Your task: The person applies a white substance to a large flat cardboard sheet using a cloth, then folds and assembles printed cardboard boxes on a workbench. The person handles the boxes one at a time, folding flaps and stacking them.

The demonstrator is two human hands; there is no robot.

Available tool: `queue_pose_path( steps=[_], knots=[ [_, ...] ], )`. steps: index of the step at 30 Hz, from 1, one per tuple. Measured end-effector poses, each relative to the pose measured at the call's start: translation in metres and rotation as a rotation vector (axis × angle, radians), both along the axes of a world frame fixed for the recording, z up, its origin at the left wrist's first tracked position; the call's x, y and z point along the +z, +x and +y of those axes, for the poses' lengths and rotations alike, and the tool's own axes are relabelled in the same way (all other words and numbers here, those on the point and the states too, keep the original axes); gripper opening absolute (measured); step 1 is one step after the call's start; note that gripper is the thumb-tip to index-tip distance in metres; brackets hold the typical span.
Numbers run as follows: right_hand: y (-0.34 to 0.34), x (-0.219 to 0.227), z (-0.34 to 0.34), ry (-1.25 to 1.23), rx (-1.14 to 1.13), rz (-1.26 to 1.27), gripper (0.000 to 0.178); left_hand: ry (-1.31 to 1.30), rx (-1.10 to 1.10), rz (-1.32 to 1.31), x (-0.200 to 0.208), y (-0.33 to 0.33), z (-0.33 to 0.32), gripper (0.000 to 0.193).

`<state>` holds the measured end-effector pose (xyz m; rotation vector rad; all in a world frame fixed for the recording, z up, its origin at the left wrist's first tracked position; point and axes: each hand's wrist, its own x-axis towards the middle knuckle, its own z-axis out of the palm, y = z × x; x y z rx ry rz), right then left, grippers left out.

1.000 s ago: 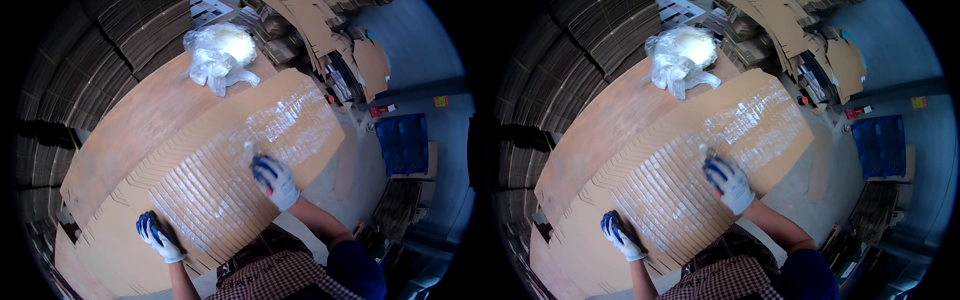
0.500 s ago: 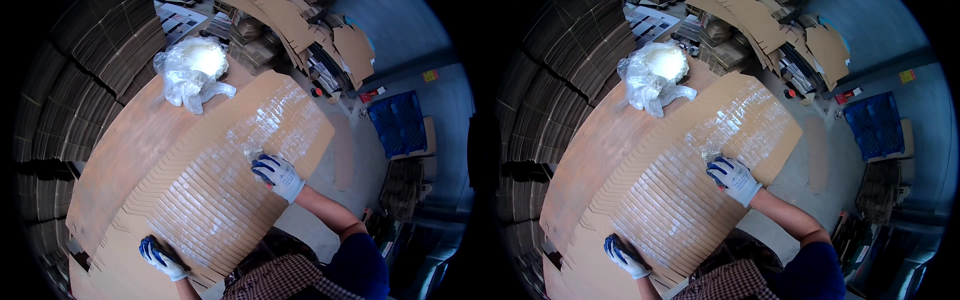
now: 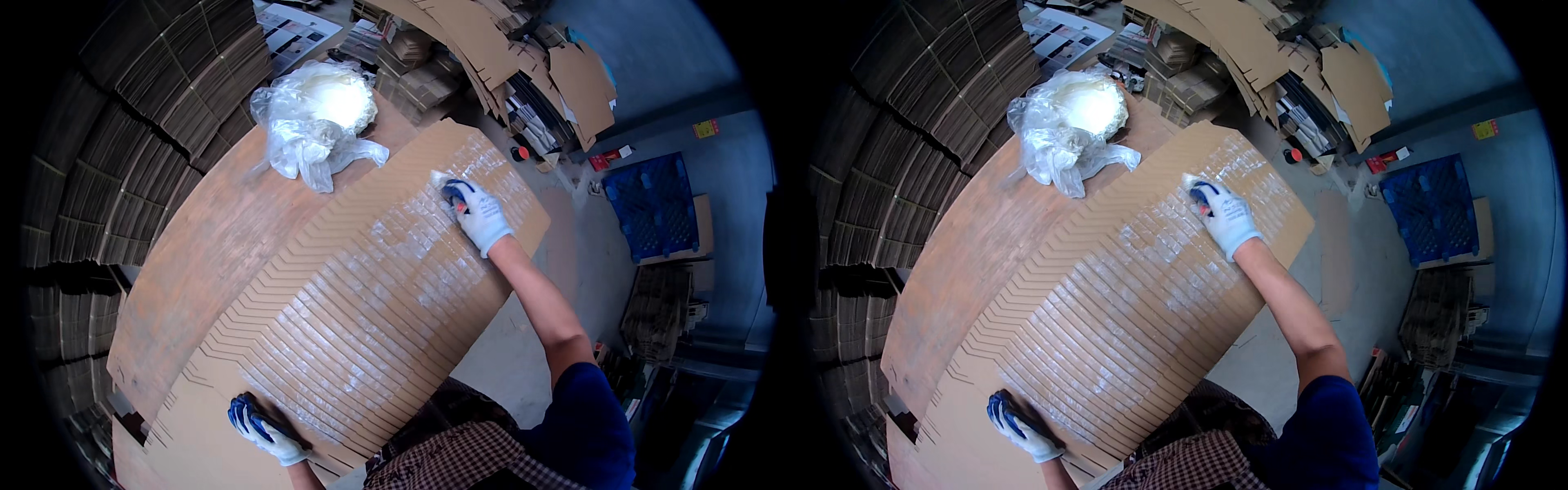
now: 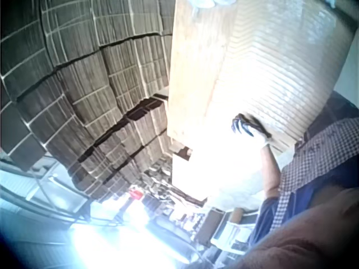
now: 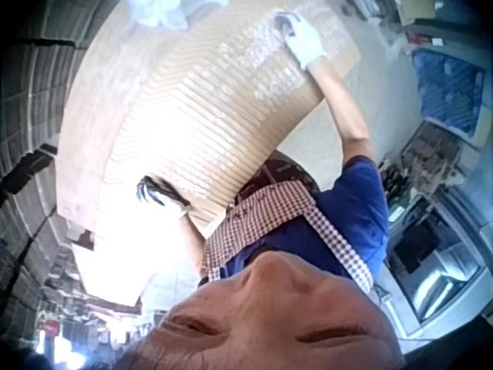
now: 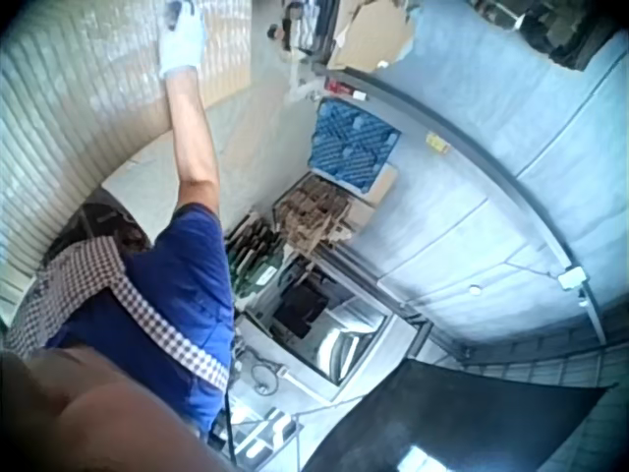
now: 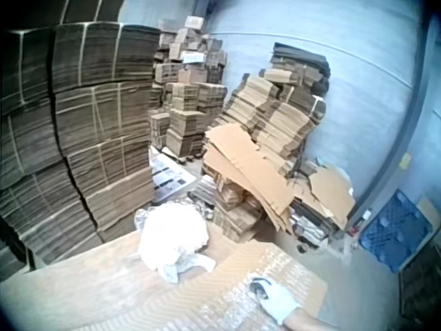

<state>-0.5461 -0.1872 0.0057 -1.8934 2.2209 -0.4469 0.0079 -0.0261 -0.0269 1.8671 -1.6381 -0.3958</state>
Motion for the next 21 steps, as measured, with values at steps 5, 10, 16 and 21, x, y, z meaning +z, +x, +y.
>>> queue_pose_path(
  steps=[5,10,16,21],
  knots=[
    [0.035,0.025,-0.004,-0.218,-0.276,-0.321,0.039,-0.005,0.027,0.045,0.005,-0.005,0.000,0.045],
    [0.034,-0.010,-0.023,-0.401,-0.432,-0.404,0.038,0.018,0.027,0.017,0.007,-0.006,-0.001,0.044],
    [0.022,-0.016,-0.042,-0.433,-0.450,-0.418,0.040,0.015,0.008,-0.009,0.008,-0.005,-0.002,0.044],
    [0.023,-0.018,-0.047,-0.381,-0.367,-0.209,0.042,0.038,-0.025,-0.057,0.012,-0.005,-0.003,0.044]
  ],
)
